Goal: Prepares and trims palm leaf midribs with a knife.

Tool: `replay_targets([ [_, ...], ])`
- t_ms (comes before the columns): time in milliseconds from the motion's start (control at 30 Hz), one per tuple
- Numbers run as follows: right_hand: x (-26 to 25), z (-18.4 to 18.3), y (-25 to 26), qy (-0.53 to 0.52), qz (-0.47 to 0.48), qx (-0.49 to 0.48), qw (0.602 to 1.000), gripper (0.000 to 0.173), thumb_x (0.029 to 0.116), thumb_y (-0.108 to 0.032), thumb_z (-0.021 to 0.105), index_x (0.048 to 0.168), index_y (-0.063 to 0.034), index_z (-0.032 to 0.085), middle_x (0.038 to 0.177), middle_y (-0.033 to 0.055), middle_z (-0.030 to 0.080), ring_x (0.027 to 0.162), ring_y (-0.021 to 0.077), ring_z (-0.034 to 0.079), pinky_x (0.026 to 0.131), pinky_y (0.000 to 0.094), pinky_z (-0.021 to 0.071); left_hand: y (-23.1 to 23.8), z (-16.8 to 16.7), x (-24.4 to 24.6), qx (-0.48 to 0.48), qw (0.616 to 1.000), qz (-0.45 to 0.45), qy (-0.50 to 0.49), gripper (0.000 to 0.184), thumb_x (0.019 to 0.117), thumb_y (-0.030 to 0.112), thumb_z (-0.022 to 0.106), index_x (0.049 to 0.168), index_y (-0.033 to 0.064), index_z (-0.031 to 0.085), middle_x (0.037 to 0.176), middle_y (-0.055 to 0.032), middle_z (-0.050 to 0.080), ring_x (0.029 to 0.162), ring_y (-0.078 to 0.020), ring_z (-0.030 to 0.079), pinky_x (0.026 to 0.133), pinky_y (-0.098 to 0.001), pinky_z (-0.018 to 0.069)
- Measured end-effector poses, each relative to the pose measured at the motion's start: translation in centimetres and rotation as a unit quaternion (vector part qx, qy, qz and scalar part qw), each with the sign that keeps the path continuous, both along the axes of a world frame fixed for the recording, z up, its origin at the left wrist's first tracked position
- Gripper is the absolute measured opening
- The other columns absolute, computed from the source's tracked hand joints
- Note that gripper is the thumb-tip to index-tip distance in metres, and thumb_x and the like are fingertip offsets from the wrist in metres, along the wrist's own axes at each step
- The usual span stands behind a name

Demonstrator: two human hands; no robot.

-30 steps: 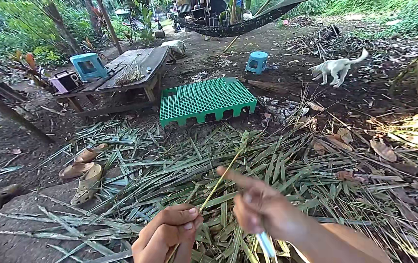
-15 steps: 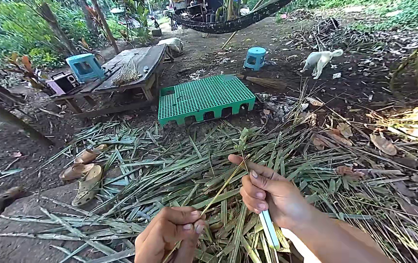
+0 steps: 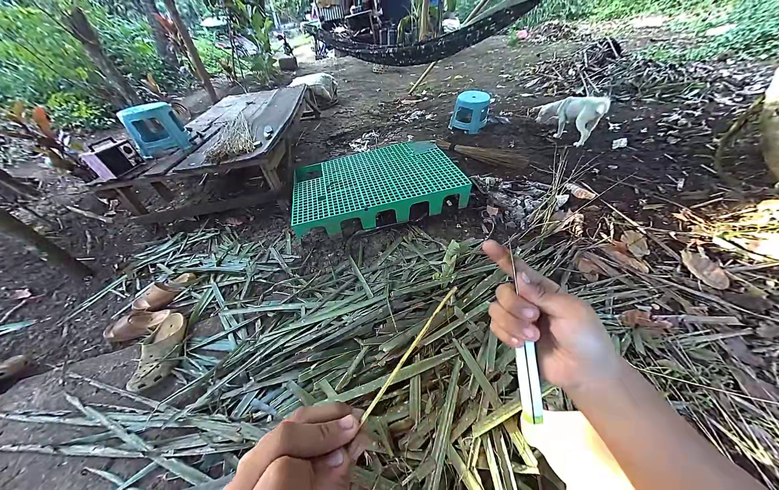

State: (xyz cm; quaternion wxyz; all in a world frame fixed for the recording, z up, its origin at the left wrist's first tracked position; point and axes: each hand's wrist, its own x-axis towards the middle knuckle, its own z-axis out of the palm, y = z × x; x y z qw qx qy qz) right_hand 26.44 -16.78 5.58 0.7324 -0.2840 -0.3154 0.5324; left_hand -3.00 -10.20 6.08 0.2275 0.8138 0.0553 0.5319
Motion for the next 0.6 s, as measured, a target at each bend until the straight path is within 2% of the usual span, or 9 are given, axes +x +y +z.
replay_targets([
  [67,-1.4,-0.3,-0.6,-0.050,0.106,0.046,0.992,0.046,0.1043,-0.028,0.053,0.149,-0.0182,0.050,0.062,-0.0159,0.055,0.052,-0.0052,0.052,0.052,0.0128,0.0459,0.0,-0.2,0.3,-0.031,0.999,0.015,-0.004,0.012,0.0997,0.013,0.067,0.093,0.0140,0.058,0.105,0.0063,0.068,0.100,-0.0035,0.070,0.085,-0.0198,0.0601],
  [100,-2.6,-0.5,-0.8,-0.071,0.171,0.064,0.981,0.052,0.1033,-0.029,0.055,0.152,-0.0170,0.045,0.064,-0.0172,0.054,0.055,-0.0059,0.053,0.053,0.0127,0.0461,0.0,-0.3,0.5,-0.052,0.998,0.017,-0.005,0.011,0.0995,0.015,0.068,0.094,0.0162,0.059,0.104,0.0086,0.069,0.100,-0.0024,0.070,0.085,-0.0193,0.0603],
  [167,-5.4,-0.6,-1.3,-0.092,0.249,0.078,0.961,0.055,0.1052,-0.025,0.053,0.157,-0.0164,0.038,0.067,-0.0169,0.052,0.057,-0.0065,0.051,0.054,0.0119,0.0444,-0.3,-0.4,1.0,-0.098,0.995,-0.003,-0.016,0.007,0.0985,0.016,0.069,0.098,0.0196,0.063,0.103,0.0109,0.069,0.099,-0.0023,0.070,0.084,-0.0200,0.0609],
  [233,-7.2,-0.5,-1.7,-0.095,0.266,0.078,0.956,0.052,0.1061,-0.020,0.051,0.156,-0.0136,0.038,0.069,-0.0154,0.052,0.058,-0.0068,0.049,0.054,0.0115,0.0427,-0.7,-0.3,1.4,-0.146,0.988,-0.038,-0.028,0.009,0.0980,0.014,0.070,0.101,0.0211,0.065,0.103,0.0109,0.069,0.098,-0.0033,0.070,0.083,-0.0213,0.0613],
  [333,-6.8,-0.6,-1.5,-0.087,0.204,0.093,0.971,0.040,0.1068,-0.024,0.051,0.145,-0.0143,0.055,0.071,-0.0163,0.056,0.058,-0.0073,0.050,0.054,0.0116,0.0431,-1.3,0.1,1.7,-0.226,0.969,-0.082,-0.061,0.011,0.0971,0.015,0.071,0.104,0.0234,0.069,0.103,0.0113,0.071,0.096,-0.0035,0.071,0.082,-0.0214,0.0616],
  [433,-3.5,-0.3,-0.6,-0.024,0.089,0.075,0.993,0.031,0.1056,-0.025,0.053,0.133,-0.0159,0.065,0.064,-0.0140,0.058,0.054,-0.0046,0.054,0.052,0.0133,0.0464,-1.6,0.7,1.4,-0.261,0.957,-0.097,-0.078,0.014,0.0964,0.013,0.071,0.105,0.0240,0.071,0.104,0.0111,0.072,0.095,-0.0036,0.072,0.081,-0.0214,0.0620],
  [467,-2.3,-0.1,-0.4,0.001,0.031,0.052,0.998,0.029,0.1068,-0.023,0.048,0.129,-0.0165,0.065,0.061,-0.0127,0.057,0.051,-0.0038,0.052,0.050,0.0135,0.0457,-1.6,0.7,1.3,-0.258,0.958,-0.091,-0.081,0.013,0.0963,0.013,0.071,0.104,0.0241,0.070,0.104,0.0110,0.072,0.095,-0.0037,0.072,0.081,-0.0215,0.0620],
  [533,0.0,0.5,0.1,0.044,-0.090,-0.007,0.995,0.038,0.1106,-0.022,0.029,0.126,-0.0163,0.064,0.056,-0.0101,0.052,0.045,-0.0017,0.049,0.047,0.0142,0.0452,-1.4,0.6,0.8,-0.245,0.963,-0.066,-0.088,0.014,0.0961,0.013,0.071,0.103,0.0249,0.070,0.104,0.0117,0.072,0.094,-0.0036,0.072,0.081,-0.0215,0.0621],
  [600,1.0,0.5,0.2,0.034,-0.134,-0.015,0.990,0.042,0.1115,-0.022,0.025,0.128,-0.0149,0.064,0.055,-0.0087,0.051,0.044,0.0000,0.050,0.047,0.0155,0.0474,-1.0,0.6,0.5,-0.231,0.968,-0.046,-0.087,0.015,0.0959,0.014,0.072,0.103,0.0261,0.071,0.105,0.0131,0.072,0.095,-0.0027,0.071,0.082,-0.0212,0.0619],
])
